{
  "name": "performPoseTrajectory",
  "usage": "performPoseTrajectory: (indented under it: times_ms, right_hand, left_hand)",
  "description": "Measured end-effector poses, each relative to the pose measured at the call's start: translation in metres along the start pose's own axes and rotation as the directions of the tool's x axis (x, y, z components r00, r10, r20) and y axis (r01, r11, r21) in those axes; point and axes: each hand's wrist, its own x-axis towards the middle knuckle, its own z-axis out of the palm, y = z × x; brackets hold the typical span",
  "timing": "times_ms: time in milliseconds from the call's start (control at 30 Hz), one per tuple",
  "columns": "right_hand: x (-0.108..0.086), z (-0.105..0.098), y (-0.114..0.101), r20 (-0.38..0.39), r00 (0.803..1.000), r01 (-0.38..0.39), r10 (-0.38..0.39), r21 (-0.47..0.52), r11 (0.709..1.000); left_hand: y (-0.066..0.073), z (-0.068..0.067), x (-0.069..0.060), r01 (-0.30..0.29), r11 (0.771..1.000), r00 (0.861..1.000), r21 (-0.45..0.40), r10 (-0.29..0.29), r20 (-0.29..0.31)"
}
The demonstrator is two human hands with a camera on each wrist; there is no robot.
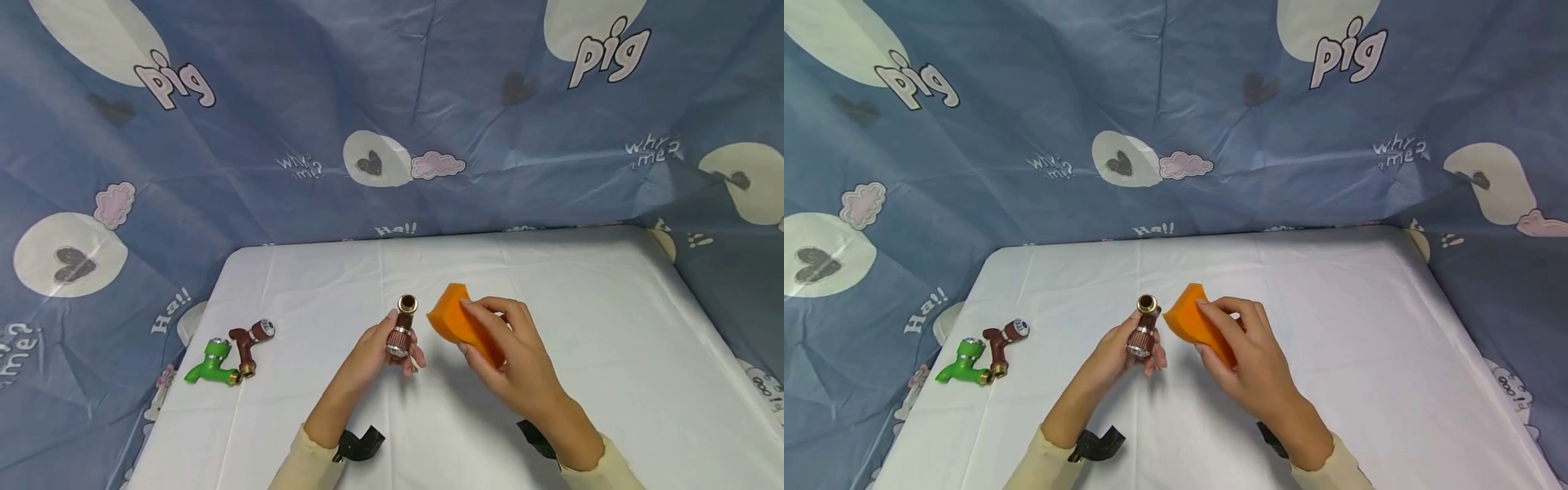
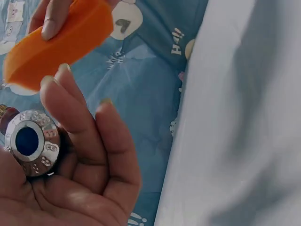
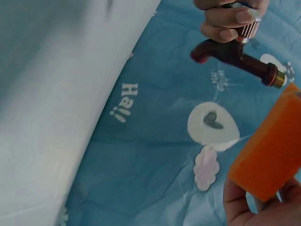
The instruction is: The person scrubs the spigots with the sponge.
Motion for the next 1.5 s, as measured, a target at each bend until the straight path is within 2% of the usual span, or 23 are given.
performPoseTrajectory:
  times_ms: [100,200,267,333,433,567,667,800,867,933,1000,1133,1500]
  right_hand:
    - [0.004,0.007,-0.004,0.003,0.999,0.035,-0.035,0.034,0.999]
    - [0.005,0.015,-0.01,0.007,0.999,0.043,-0.044,0.033,0.999]
    - [0.002,0.02,-0.015,-0.006,0.998,0.062,-0.062,0.014,0.998]
    - [-0.001,0.025,-0.02,-0.018,0.996,0.086,-0.086,-0.01,0.996]
    - [-0.006,0.032,-0.027,-0.013,0.994,0.104,-0.105,-0.025,0.994]
    - [-0.008,0.037,-0.035,0.003,0.991,0.137,-0.137,-0.007,0.991]
    - [-0.006,0.038,-0.04,-0.009,0.979,0.202,-0.202,0.006,0.979]
    - [0.0,0.035,-0.044,-0.057,0.954,0.295,-0.296,-0.019,0.955]
    - [0.003,0.034,-0.043,-0.077,0.947,0.308,-0.312,-0.049,0.95]
    - [0.005,0.032,-0.039,-0.085,0.947,0.305,-0.31,-0.066,0.95]
    - [0.007,0.029,-0.035,-0.08,0.95,0.295,-0.301,-0.071,0.953]
    - [0.008,0.023,-0.026,-0.045,0.955,0.29,-0.293,-0.055,0.955]
    - [0.0,0.002,-0.014,0.07,0.971,0.23,-0.229,-0.013,0.973]
  left_hand:
    - [-0.002,0.001,0.001,0.011,0.999,0.999,-0.032,-0.01,0.031]
    - [-0.003,0.003,0.001,0.0,1.0,0.998,-0.023,0.002,0.055]
    - [-0.003,0.003,0.001,0.0,1.0,0.999,-0.01,0.001,0.048]
    - [-0.003,0.003,0.001,0.011,1.0,1.0,0.007,-0.011,0.014]
    - [-0.004,0.003,0.0,0.043,0.998,0.996,0.048,-0.039,-0.077]
    - [-0.007,0.004,0.001,0.062,0.99,0.977,0.125,-0.035,-0.212]
    - [-0.008,0.006,0.002,0.064,0.987,0.958,0.147,-0.019,-0.285]
    - [-0.007,0.009,0.001,0.039,0.992,0.945,0.121,0.003,-0.327]
    - [-0.006,0.011,0.0,0.02,0.99,0.941,0.136,0.027,-0.336]
    - [-0.004,0.012,0.0,0.008,0.987,0.943,0.162,0.046,-0.329]
    - [-0.002,0.012,0.0,0.006,0.983,0.952,0.183,0.051,-0.303]
    - [-0.002,0.01,-0.001,0.024,0.982,0.967,0.189,0.025,-0.254]
    - [-0.002,0.006,0.0,0.03,0.981,0.991,0.19,-0.004,-0.137]
